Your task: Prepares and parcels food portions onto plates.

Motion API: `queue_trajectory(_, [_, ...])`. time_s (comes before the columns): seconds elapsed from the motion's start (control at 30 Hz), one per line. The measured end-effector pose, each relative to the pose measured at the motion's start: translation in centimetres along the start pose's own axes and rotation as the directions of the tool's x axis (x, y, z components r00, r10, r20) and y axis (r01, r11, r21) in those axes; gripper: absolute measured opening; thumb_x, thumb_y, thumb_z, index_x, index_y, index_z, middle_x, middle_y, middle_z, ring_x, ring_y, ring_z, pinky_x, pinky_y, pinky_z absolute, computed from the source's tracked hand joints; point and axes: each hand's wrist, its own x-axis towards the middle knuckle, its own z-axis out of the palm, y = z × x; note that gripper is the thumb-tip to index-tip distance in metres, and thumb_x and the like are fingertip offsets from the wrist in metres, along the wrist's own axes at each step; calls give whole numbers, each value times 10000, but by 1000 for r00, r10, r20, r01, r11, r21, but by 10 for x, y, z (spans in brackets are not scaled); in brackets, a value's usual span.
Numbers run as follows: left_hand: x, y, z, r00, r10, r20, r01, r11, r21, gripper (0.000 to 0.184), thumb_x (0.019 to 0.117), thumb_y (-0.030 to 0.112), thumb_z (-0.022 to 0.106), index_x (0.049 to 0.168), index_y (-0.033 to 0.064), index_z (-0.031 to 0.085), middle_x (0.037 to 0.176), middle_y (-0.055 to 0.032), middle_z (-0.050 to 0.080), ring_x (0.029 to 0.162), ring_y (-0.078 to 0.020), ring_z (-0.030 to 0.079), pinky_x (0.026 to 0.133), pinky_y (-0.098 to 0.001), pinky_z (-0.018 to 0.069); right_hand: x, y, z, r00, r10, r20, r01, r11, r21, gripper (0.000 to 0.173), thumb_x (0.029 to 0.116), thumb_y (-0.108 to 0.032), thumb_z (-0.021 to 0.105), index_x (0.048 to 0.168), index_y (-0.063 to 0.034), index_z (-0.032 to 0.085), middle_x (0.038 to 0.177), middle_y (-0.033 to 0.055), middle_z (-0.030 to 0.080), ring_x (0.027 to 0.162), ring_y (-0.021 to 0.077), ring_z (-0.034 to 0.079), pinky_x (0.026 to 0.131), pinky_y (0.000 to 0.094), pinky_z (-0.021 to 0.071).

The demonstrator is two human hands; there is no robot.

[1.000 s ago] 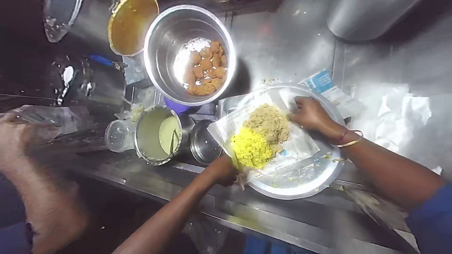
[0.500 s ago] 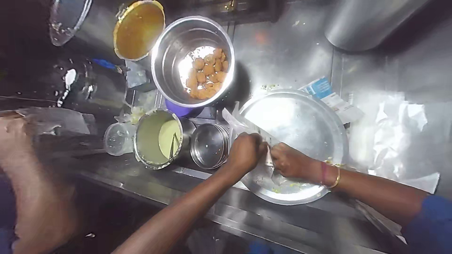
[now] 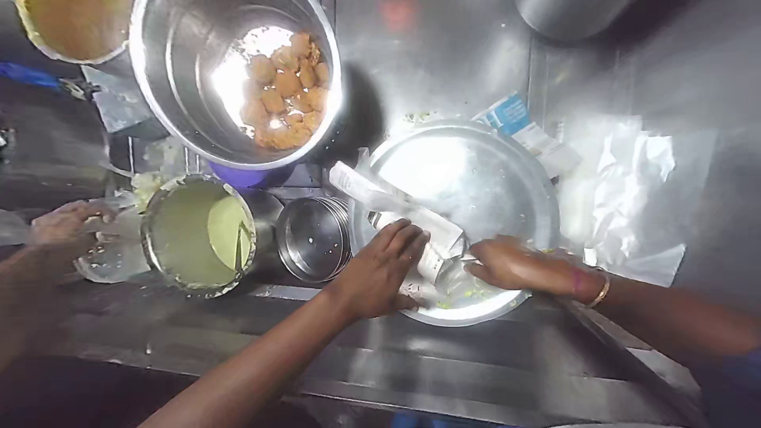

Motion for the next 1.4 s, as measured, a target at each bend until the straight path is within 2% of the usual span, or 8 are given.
queue_trajectory(0.1, [3,7,12,997,-22,-74,19,999,-31,1342,579,828,751,1565,21,330,1585,-232,369,1515,-428,249,1243,-550,214,5,-18,5,991,-92,-98,134,665,735,238,1085,-225,471,996,-47,603,780,-7,614,668,64,628,619,248,558])
queue_trajectory(0.23, [14,12,30,944,-123,-307,100,991,-90,1213,728,899,527,1472,-56,449,1530,-275,432,1485,-442,311,1229,-587,210,14,-60,-2,997,-36,-74,70,-95,993,251,1107,-216,391,1192,-31,537,956,108,702,797,183,712,751,346,610])
queue_trajectory(0.37, [25,9,42,878,-141,-458,99,988,-116,679,973,549,483,1347,-9,580,1406,-221,564,1407,-402,436,1206,-540,292,15,-63,-7,993,-68,-100,103,38,994,240,1116,-225,398,1172,-25,519,905,95,703,718,165,710,675,311,615])
queue_trajectory(0.53, [30,-2,39,896,-82,-437,39,994,-107,356,861,127,588,1193,36,676,1302,-134,638,1336,-354,504,1133,-495,393,16,-53,-34,987,-159,-17,90,466,880,245,1105,-236,458,961,-66,561,669,-17,588,486,32,529,457,162,451])
queue_trajectory(0.67, [31,-18,38,870,51,-490,-91,994,-59,218,870,92,584,1032,40,721,1208,-131,692,1262,-348,579,1100,-491,441,33,-49,-77,964,-253,-85,264,950,165,359,1076,-302,523,861,-54,668,673,18,626,579,119,590,572,334,502])
queue_trajectory(0.87, [35,-21,37,855,131,-501,-175,984,-42,250,881,50,556,1066,34,724,1170,-121,707,1247,-344,588,1130,-481,418,113,-103,-113,896,-164,-413,207,977,59,765,783,-733,720,1013,-4,690,994,182,662,930,341,660,771,573,538])
queue_trajectory(1.13, [37,-22,33,876,134,-463,-199,975,-95,288,871,2,546,1076,41,744,1174,-95,708,1306,-324,553,1213,-520,303,137,-126,-116,887,-355,-296,365,931,-23,358,830,-168,811,1105,6,662,1071,182,663,1019,336,646,851,552,512])
queue_trajectory(1.4, [41,-11,34,728,-249,-638,86,957,-276,232,842,95,630,949,227,788,1133,-97,688,1213,-384,504,1030,-624,283,111,-46,-75,202,-746,-635,759,529,-380,333,871,-41,669,1196,-4,733,1138,145,755,1056,269,732,939,411,581])
